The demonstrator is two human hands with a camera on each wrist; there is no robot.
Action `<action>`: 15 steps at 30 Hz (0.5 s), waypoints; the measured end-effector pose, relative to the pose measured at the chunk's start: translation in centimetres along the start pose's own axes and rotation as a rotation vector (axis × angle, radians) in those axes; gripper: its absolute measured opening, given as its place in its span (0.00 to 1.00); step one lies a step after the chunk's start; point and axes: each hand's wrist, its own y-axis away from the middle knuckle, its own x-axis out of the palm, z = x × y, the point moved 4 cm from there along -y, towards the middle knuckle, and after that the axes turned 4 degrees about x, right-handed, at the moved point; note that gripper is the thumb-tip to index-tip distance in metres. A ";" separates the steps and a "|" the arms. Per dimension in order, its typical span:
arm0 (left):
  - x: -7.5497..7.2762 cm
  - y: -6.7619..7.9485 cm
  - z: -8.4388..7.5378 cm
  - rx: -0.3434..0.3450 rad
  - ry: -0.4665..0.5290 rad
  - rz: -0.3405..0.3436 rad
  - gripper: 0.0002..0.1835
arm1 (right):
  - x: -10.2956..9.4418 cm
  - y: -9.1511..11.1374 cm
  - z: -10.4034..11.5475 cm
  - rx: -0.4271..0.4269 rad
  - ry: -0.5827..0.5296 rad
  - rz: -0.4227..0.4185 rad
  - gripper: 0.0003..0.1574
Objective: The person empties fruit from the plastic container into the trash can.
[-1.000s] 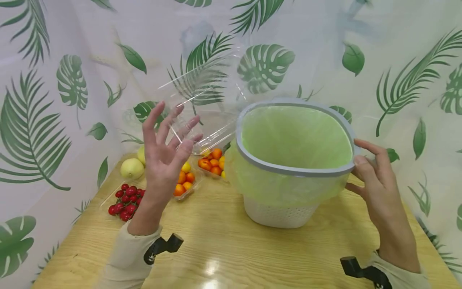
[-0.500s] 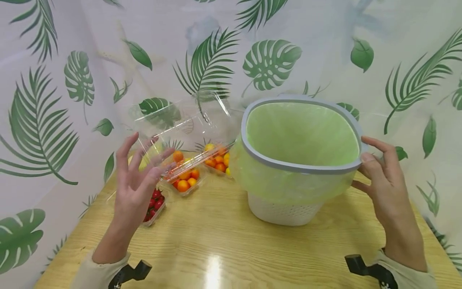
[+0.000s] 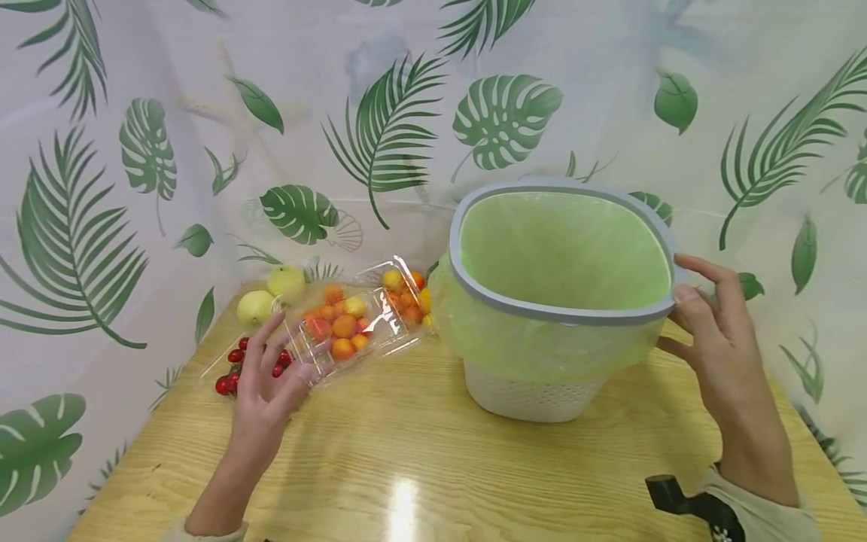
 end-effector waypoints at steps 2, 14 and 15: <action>-0.1 0.4 0.8 -0.031 -0.022 -0.002 0.39 | 0.0 0.0 0.0 0.000 0.003 -0.002 0.30; 0.4 2.3 4.7 -0.184 0.005 0.105 0.40 | 0.0 0.0 0.0 -0.002 0.010 -0.005 0.30; 0.5 2.4 4.9 -0.198 0.010 0.115 0.40 | 0.0 0.0 0.0 -0.003 0.012 -0.005 0.30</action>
